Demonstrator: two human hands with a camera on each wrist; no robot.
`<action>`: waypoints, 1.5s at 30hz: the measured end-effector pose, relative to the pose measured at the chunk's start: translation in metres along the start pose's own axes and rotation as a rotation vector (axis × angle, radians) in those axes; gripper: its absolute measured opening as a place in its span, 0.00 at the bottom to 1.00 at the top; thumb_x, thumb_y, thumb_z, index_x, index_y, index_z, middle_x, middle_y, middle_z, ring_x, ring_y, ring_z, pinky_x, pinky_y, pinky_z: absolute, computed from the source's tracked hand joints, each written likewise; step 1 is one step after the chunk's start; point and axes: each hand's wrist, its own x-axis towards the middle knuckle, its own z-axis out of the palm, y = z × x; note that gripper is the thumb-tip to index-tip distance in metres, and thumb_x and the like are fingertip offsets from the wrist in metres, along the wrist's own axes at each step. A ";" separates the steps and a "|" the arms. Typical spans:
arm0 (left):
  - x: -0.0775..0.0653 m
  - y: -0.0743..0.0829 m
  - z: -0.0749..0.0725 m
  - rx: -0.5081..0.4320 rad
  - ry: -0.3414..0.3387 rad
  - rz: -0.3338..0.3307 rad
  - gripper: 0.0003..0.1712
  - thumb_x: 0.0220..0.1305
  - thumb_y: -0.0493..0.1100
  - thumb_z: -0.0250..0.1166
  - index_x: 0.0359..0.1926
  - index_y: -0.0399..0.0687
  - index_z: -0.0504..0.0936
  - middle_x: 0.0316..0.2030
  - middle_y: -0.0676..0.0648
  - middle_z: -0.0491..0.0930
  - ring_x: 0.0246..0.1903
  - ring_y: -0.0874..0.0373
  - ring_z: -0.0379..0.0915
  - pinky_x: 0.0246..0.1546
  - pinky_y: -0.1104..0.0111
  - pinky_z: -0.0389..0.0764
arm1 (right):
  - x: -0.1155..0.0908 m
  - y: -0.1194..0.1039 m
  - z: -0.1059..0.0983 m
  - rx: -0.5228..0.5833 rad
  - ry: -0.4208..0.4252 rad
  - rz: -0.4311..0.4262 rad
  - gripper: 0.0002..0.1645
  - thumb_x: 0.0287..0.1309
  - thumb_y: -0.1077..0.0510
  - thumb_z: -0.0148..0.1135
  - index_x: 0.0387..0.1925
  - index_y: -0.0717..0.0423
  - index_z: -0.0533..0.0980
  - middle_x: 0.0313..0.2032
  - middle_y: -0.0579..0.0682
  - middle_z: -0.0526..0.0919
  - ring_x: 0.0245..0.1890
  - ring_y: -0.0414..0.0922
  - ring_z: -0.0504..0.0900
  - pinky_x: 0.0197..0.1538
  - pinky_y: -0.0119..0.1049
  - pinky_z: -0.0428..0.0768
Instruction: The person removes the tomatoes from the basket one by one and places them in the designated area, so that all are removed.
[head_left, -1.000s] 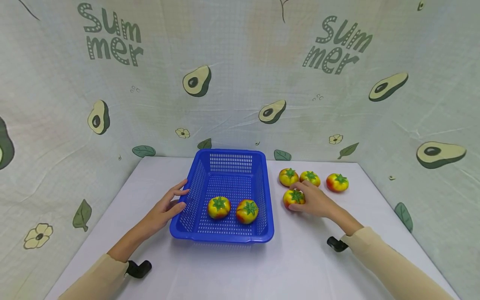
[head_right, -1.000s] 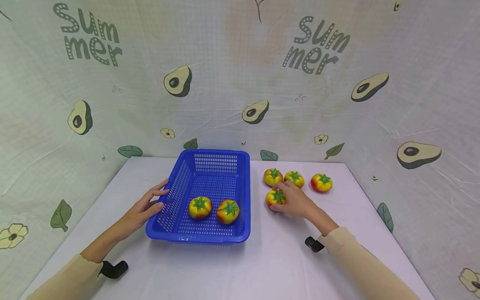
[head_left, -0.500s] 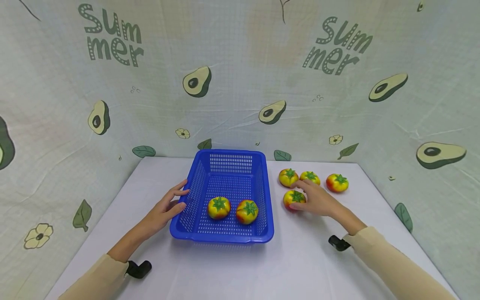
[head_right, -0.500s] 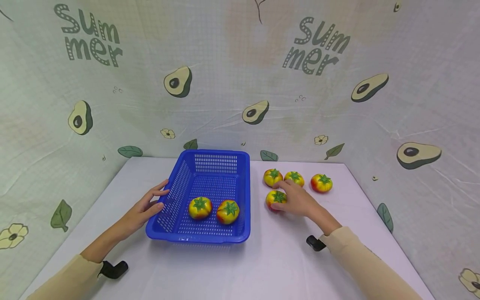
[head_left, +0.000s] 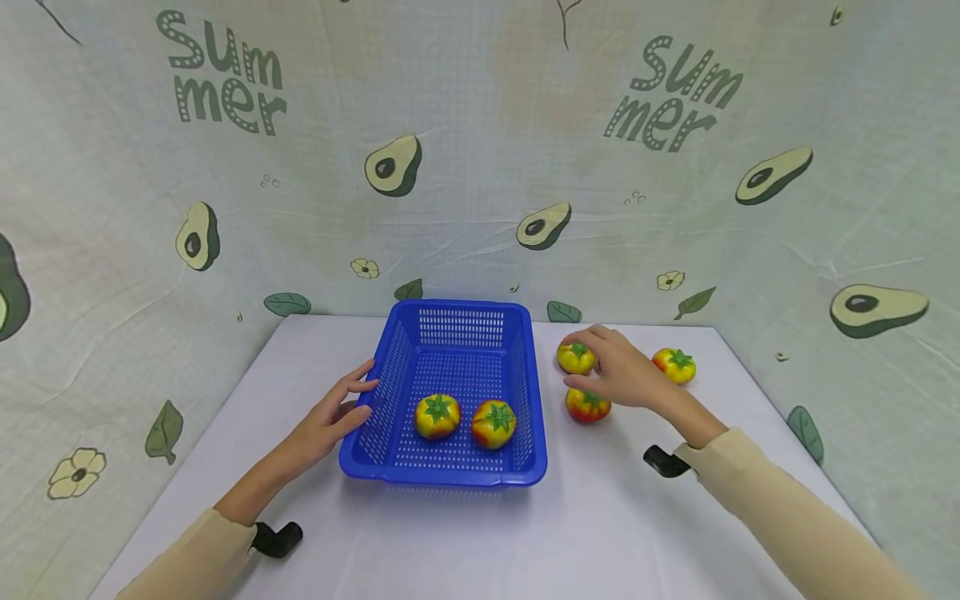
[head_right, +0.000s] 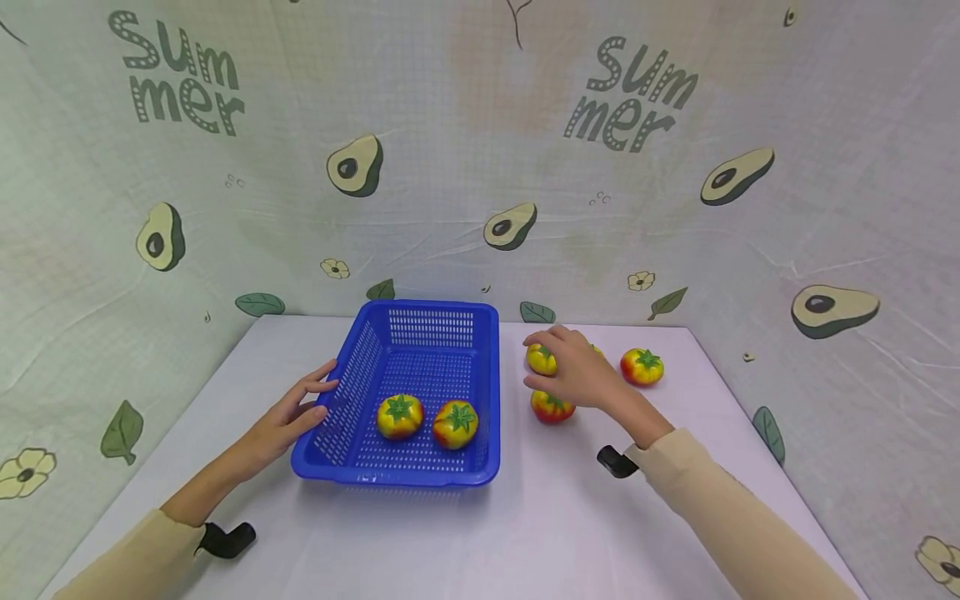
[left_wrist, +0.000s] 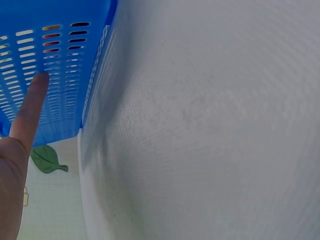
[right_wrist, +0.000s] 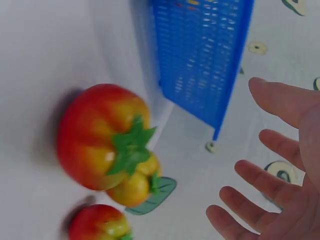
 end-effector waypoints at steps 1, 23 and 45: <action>0.000 0.000 0.000 -0.001 0.000 -0.002 0.23 0.82 0.43 0.56 0.73 0.46 0.70 0.85 0.43 0.47 0.80 0.29 0.50 0.72 0.66 0.71 | 0.003 -0.004 -0.002 0.000 0.000 -0.008 0.33 0.63 0.48 0.76 0.67 0.50 0.77 0.61 0.60 0.79 0.55 0.59 0.79 0.54 0.57 0.86; 0.000 -0.004 0.001 -0.035 -0.001 0.012 0.23 0.82 0.42 0.56 0.73 0.46 0.70 0.85 0.43 0.46 0.78 0.26 0.54 0.63 0.83 0.66 | 0.068 -0.074 -0.003 0.075 -0.187 -0.108 0.39 0.63 0.48 0.77 0.72 0.49 0.74 0.71 0.58 0.72 0.70 0.58 0.73 0.69 0.60 0.78; -0.001 -0.006 0.001 -0.040 0.002 0.016 0.23 0.82 0.43 0.56 0.72 0.46 0.70 0.85 0.43 0.46 0.78 0.26 0.52 0.64 0.84 0.65 | 0.113 -0.100 0.033 0.145 -0.468 -0.259 0.39 0.65 0.51 0.75 0.74 0.50 0.72 0.74 0.53 0.73 0.76 0.54 0.68 0.76 0.55 0.70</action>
